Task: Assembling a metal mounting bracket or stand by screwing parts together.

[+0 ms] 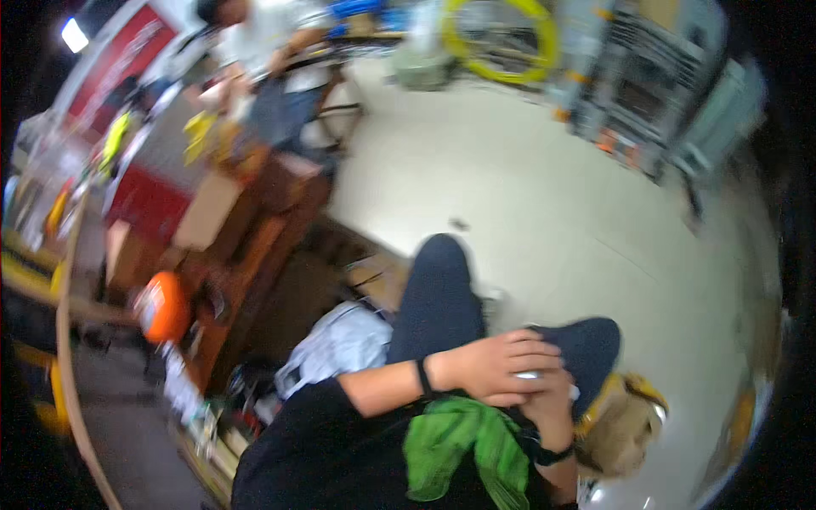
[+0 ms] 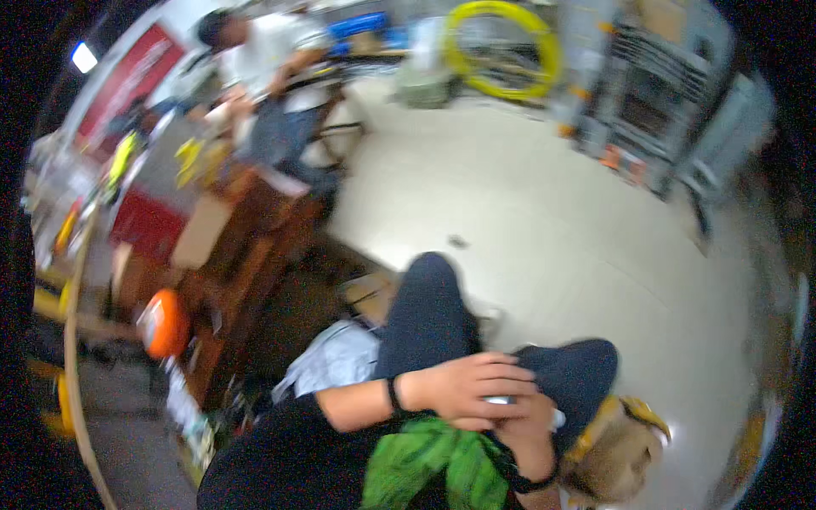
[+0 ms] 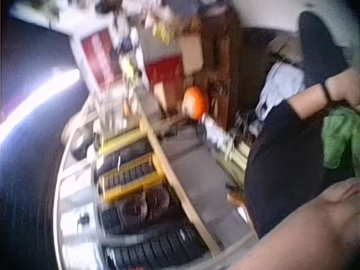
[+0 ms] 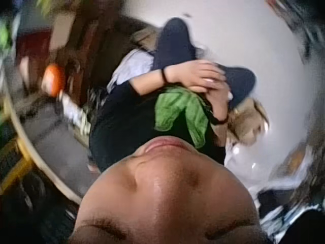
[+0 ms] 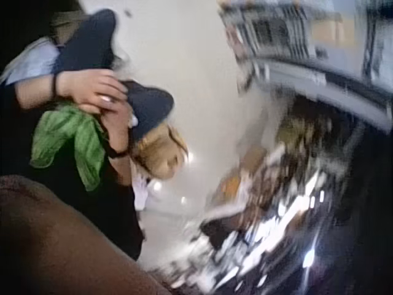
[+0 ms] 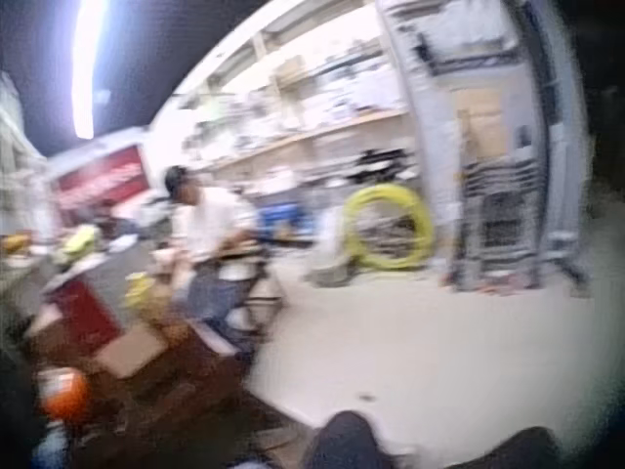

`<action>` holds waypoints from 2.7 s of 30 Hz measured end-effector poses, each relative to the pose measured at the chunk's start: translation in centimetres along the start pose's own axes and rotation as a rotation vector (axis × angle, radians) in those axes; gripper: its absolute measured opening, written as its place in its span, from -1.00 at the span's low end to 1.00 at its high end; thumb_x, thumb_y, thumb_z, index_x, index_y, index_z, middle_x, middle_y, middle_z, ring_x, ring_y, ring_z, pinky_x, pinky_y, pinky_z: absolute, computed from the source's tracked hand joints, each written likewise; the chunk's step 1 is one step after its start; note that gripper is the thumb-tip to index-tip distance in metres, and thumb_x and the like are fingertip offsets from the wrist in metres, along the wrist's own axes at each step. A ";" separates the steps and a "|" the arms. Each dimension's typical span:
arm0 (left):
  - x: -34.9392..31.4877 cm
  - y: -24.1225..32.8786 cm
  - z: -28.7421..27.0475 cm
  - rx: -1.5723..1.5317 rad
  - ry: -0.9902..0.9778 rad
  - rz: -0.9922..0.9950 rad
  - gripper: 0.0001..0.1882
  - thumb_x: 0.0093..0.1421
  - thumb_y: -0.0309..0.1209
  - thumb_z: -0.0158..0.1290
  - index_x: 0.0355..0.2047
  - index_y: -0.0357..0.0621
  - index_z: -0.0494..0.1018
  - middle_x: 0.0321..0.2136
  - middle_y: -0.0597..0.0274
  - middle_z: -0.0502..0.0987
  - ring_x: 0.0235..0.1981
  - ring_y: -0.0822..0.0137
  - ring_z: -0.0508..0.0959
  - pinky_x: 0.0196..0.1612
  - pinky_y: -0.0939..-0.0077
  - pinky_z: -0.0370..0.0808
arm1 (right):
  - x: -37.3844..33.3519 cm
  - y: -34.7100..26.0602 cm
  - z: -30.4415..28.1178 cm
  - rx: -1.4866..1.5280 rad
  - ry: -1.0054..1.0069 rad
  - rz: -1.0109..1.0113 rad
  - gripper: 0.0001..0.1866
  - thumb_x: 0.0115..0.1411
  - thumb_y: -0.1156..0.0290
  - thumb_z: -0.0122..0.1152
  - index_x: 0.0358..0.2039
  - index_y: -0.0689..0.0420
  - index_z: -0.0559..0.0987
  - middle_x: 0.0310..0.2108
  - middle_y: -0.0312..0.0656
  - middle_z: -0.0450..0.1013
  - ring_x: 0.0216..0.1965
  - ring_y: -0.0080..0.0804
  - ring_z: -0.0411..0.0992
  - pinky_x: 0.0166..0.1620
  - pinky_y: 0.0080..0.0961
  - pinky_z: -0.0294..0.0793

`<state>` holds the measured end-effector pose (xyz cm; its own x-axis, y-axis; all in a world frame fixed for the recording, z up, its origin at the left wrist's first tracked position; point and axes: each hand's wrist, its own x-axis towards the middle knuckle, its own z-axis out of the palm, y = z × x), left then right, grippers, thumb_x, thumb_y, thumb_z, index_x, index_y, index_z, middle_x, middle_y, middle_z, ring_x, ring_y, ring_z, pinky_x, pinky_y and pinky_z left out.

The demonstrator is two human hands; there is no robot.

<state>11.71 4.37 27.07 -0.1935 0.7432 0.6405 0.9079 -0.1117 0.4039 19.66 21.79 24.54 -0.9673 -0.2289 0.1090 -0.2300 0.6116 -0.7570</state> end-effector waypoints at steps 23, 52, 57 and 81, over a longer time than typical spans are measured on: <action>0.9 1.1 -1.4 -0.127 -0.048 -0.352 -0.22 -0.12 0.05 0.25 0.04 -0.18 0.37 -0.01 -0.10 0.38 -0.07 -0.10 0.45 -0.01 0.11 0.41 | 1.0 -2.0 -1.7 -0.324 -0.108 0.243 -0.82 -0.19 0.30 0.21 -0.54 0.08 0.61 -0.63 -0.06 0.49 -0.55 -0.01 0.51 -0.42 -0.14 0.52; -0.5 2.3 -1.3 -0.072 -0.068 -0.407 -0.36 0.10 -0.02 0.06 0.09 -0.15 0.32 0.02 -0.07 0.37 -0.06 0.02 0.49 -0.16 0.26 0.53 | 0.1 -2.2 -1.1 -0.265 -0.170 0.239 -0.81 -0.16 0.23 0.27 -0.59 0.08 0.58 -0.63 -0.03 0.48 -0.56 0.00 0.49 -0.43 -0.15 0.49; -1.5 0.8 -2.1 -0.326 -0.243 -0.850 -0.02 -0.03 0.41 -0.05 0.02 -0.33 0.33 -0.31 -0.08 0.51 -0.33 0.03 0.58 -0.21 0.29 0.53 | 0.0 -1.6 -1.7 -0.265 -0.106 0.322 -0.76 -0.15 0.25 0.25 -0.42 0.02 0.64 -0.55 0.01 0.50 -0.46 0.03 0.50 -0.32 -0.11 0.49; 0.7 1.8 -2.1 -0.205 -0.157 -0.561 0.13 -0.30 0.14 0.37 0.18 -0.28 0.17 0.04 -0.14 0.35 0.00 -0.10 0.44 0.03 0.17 0.41 | 0.5 -2.4 -2.3 -0.307 -0.084 0.275 -0.79 -0.25 0.30 0.24 -0.53 0.08 0.62 -0.64 -0.02 0.48 -0.56 -0.02 0.50 -0.42 -0.13 0.51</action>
<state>12.44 3.35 29.62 -0.5495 0.8120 0.1969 0.5908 0.2110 0.7788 19.45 21.98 27.89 -0.9880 -0.0791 -0.1329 0.0019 0.8531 -0.5217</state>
